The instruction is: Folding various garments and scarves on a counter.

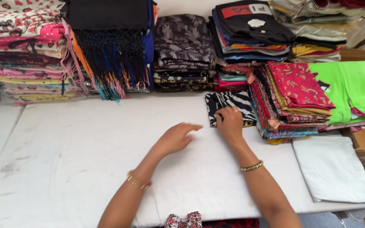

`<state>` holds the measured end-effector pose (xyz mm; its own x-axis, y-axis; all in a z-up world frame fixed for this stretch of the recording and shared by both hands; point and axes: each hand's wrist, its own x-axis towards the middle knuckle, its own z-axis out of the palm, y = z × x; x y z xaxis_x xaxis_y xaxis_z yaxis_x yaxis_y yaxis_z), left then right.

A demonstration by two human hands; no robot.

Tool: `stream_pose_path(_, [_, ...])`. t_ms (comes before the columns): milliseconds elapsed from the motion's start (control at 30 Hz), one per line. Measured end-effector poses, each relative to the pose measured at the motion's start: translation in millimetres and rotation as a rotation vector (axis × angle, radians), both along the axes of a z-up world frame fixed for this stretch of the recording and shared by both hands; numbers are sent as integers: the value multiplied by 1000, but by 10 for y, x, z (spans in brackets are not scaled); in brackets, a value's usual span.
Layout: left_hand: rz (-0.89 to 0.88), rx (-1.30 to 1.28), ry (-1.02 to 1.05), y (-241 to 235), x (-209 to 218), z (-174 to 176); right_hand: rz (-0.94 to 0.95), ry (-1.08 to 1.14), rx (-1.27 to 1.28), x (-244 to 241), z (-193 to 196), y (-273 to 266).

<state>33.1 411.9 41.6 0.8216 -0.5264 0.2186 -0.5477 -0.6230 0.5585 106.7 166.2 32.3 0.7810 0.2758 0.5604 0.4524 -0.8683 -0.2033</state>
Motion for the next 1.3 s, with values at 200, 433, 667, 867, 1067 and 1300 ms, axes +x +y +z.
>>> stream_pose_path(200, [153,-715,488,-869,1555,-1040,93,-115,98,-13,-45,-71])
stream_pose_path(433, [448,-731,516,-1121,1847,-970,0,104,440,28,-113,-165])
stream_pose_path(667, [580,-286,-96,-1218,1491,-618,-56,96,162,180,-252,-244])
stream_pose_path(867, [516,94,-61,-968,1244,-325,-120,323,28,225,-416,-272])
stream_pose_path(1067, [519,144,-278,673,631,-413,3,117,113,101,-352,-188])
stream_pose_path(1300, [1330,-38,-513,2815,-2325,-141,210,74,58,-212,-180,171])
